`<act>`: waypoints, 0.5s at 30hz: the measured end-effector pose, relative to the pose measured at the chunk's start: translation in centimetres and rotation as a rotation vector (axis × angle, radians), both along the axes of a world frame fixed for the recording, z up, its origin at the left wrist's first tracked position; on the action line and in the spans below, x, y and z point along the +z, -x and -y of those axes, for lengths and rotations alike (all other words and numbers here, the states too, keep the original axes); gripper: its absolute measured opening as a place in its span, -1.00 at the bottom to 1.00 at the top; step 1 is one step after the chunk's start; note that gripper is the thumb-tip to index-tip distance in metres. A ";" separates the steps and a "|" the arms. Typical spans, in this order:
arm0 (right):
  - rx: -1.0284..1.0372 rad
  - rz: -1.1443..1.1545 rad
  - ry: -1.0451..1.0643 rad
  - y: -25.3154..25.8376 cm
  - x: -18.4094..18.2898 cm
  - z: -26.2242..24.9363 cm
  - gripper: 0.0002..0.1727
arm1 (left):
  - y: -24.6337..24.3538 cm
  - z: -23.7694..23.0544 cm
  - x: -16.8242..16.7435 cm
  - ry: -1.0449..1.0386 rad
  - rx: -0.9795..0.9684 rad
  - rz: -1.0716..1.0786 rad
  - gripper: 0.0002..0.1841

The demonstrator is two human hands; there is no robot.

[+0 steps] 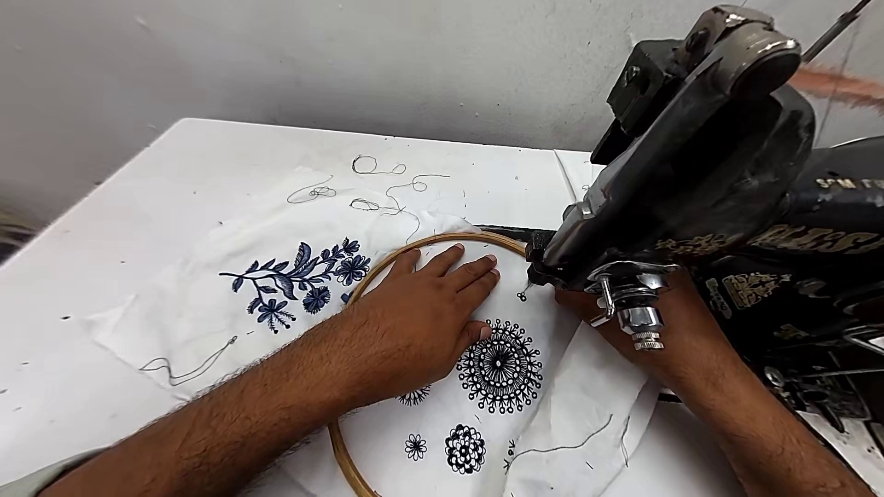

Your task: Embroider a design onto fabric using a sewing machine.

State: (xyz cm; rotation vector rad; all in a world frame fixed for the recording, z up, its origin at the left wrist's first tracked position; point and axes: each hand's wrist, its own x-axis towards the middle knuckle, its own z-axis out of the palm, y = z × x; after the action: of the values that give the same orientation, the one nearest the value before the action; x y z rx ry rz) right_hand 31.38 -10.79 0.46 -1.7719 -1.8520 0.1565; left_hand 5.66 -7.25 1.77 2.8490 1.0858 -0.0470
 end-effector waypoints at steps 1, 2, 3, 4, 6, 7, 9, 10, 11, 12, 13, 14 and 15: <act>-0.006 0.007 0.006 0.0 0.0 0.0 -0.76 | 0.0 0.1 0.0 0.003 0.002 -0.003 -0.34; -0.007 0.017 0.006 0.0 -0.1 0.0 -0.76 | 0.1 0.1 0.1 0.011 0.006 -0.007 -0.34; -0.007 0.027 0.006 0.1 -0.2 0.0 -0.75 | 0.2 0.1 0.2 0.018 0.007 -0.010 -0.34; -0.002 0.036 0.000 0.1 -0.2 0.0 -0.74 | 0.3 0.0 0.1 0.018 0.005 -0.005 -0.34; 0.009 0.041 -0.022 0.0 -0.4 -0.2 -0.72 | 0.3 -0.2 0.0 0.006 -0.001 0.008 -0.34; 0.014 0.029 -0.021 0.0 -0.3 -0.2 -0.74 | 0.3 -0.3 -0.1 -0.003 -0.005 0.014 -0.34; 0.002 0.004 0.001 0.0 0.1 -0.1 -0.78 | 0.1 -0.2 -0.1 -0.007 -0.007 0.018 -0.34; -0.003 -0.003 0.012 0.0 0.2 -0.1 -0.79 | 0.1 -0.1 -0.1 -0.010 -0.010 0.019 -0.34; -0.005 -0.009 0.020 0.0 0.1 0.0 -0.78 | 0.1 0.0 -0.1 -0.011 -0.011 0.018 -0.34; -0.006 -0.012 0.019 0.0 0.0 0.1 -0.76 | 0.2 0.1 0.0 -0.007 -0.010 0.014 -0.34; -0.006 -0.009 0.013 0.0 -0.1 0.1 -0.75 | 0.3 0.1 0.1 0.000 -0.008 0.008 -0.35; -0.003 -0.007 0.010 0.0 -0.2 0.1 -0.75 | 0.4 0.0 0.1 0.006 -0.006 0.002 -0.35; -0.001 0.002 0.005 0.0 -0.4 0.0 -0.75 | 0.4 -0.1 0.1 0.009 -0.005 0.000 -0.34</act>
State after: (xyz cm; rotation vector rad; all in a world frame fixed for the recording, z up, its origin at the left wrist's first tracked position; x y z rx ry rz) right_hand 31.34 -10.79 0.09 -1.7761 -1.8536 0.1592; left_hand 5.25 -7.16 1.90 2.8438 1.0757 -0.0518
